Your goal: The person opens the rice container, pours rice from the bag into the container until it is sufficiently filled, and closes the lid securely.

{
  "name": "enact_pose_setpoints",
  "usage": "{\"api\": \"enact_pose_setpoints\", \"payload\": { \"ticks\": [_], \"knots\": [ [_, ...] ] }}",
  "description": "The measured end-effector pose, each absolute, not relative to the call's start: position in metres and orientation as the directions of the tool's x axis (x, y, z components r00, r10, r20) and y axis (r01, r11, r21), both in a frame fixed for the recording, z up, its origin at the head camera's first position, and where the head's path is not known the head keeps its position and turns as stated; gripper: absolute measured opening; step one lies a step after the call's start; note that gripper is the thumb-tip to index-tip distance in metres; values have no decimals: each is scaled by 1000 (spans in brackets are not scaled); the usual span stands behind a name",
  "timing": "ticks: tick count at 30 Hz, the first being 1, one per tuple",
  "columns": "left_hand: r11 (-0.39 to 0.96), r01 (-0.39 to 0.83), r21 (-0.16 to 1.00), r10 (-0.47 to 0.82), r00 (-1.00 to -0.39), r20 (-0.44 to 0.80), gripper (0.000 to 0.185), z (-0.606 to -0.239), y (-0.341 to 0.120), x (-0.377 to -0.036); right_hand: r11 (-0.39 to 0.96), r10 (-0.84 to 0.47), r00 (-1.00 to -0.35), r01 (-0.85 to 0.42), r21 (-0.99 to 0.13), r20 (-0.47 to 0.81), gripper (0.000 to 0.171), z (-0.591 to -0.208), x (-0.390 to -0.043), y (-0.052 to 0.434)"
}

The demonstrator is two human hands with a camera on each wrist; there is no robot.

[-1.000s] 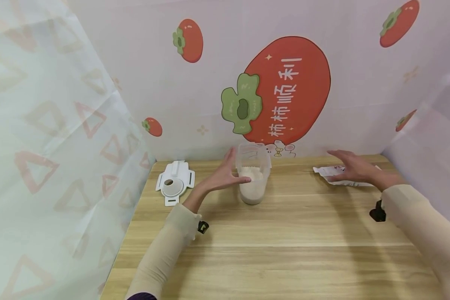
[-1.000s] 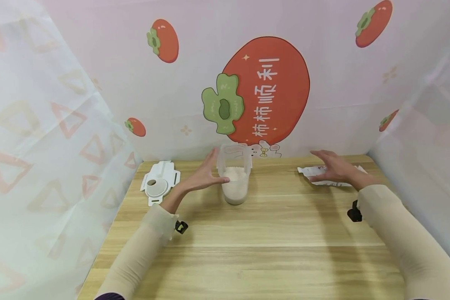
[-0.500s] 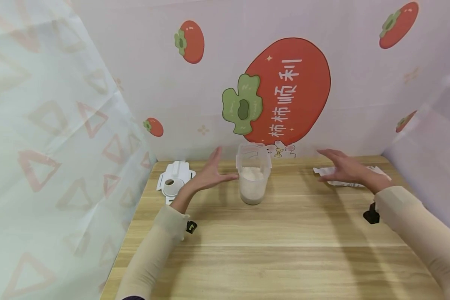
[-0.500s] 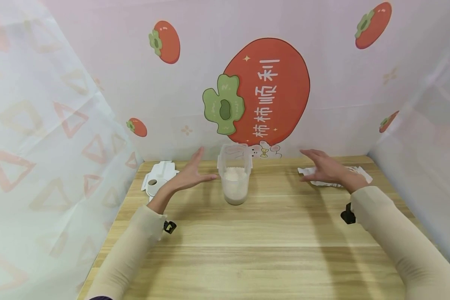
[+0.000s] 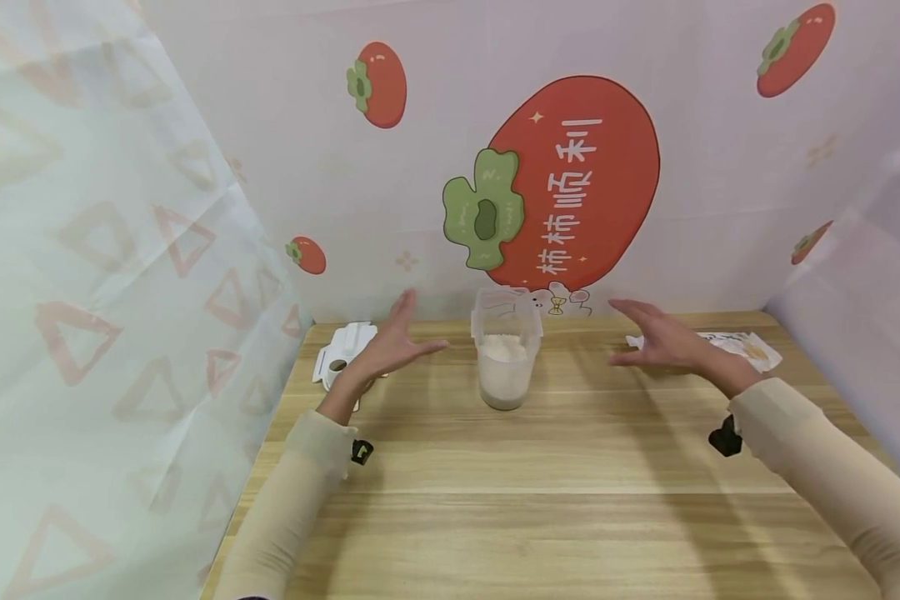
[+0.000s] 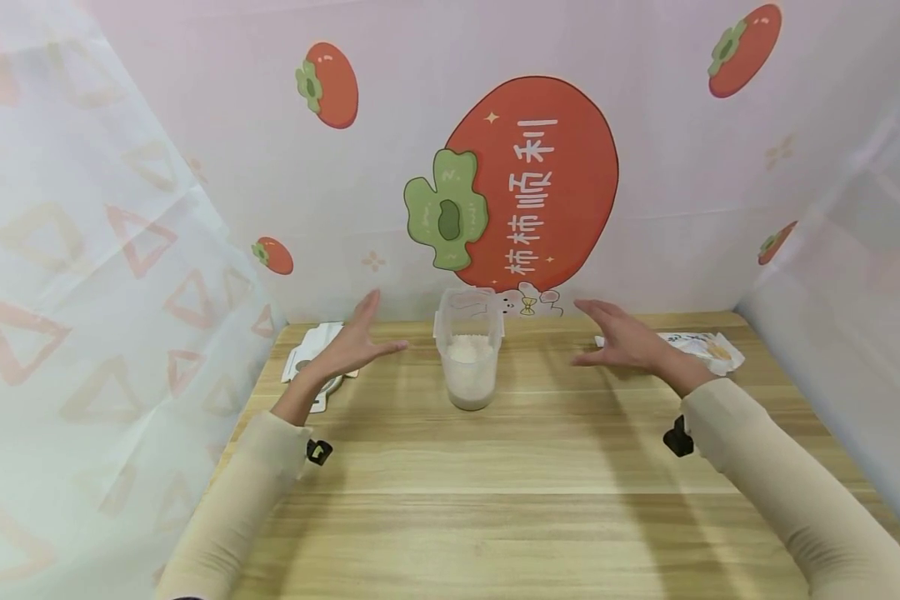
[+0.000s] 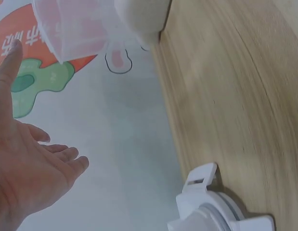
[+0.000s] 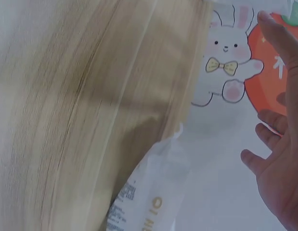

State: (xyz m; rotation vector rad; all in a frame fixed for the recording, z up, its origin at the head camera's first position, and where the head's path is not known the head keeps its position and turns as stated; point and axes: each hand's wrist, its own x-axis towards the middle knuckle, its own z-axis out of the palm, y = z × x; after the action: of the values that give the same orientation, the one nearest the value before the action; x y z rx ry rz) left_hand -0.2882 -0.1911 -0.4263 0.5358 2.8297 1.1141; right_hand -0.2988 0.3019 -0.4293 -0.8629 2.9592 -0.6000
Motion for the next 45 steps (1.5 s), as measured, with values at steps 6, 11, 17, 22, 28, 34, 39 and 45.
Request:
{"api": "enact_pose_setpoints", "payload": {
  "ticks": [6,11,17,22,28,34,39,45],
  "knots": [
    [688,257,679,270,-959,88,117,-425,-211,-293,773,-521,-845,-525,-356,116,108,-430,-293,286],
    [695,238,678,230,-968,105,109,-424,-230,-300,763,-509,-853,-509,-399,117,109,-432,-286,271],
    [692,193,695,171,-980,101,98,-425,-253,-304,738,-519,-845,-519,-431,128,112,-437,-281,256],
    [684,144,715,131,-989,73,94,-428,-269,-305,722,-522,-840,-526,-450,145,112,-440,-276,245],
    [673,58,737,80,-997,5,94,-431,-282,-305,712,-514,-845,-517,-476,149,112,-447,-272,234],
    [602,-6,799,62,-997,-54,94,-438,-294,-305,699,-514,-845,-512,-500,147,113,-448,-269,225],
    [525,-55,849,51,-994,-96,98,-444,-302,-305,700,-502,-853,-499,-512,145,117,-448,-267,221],
    [427,-87,900,69,-989,-128,100,-451,-307,-304,679,-497,-852,-502,-536,168,115,-455,-265,213]
  ]
}}
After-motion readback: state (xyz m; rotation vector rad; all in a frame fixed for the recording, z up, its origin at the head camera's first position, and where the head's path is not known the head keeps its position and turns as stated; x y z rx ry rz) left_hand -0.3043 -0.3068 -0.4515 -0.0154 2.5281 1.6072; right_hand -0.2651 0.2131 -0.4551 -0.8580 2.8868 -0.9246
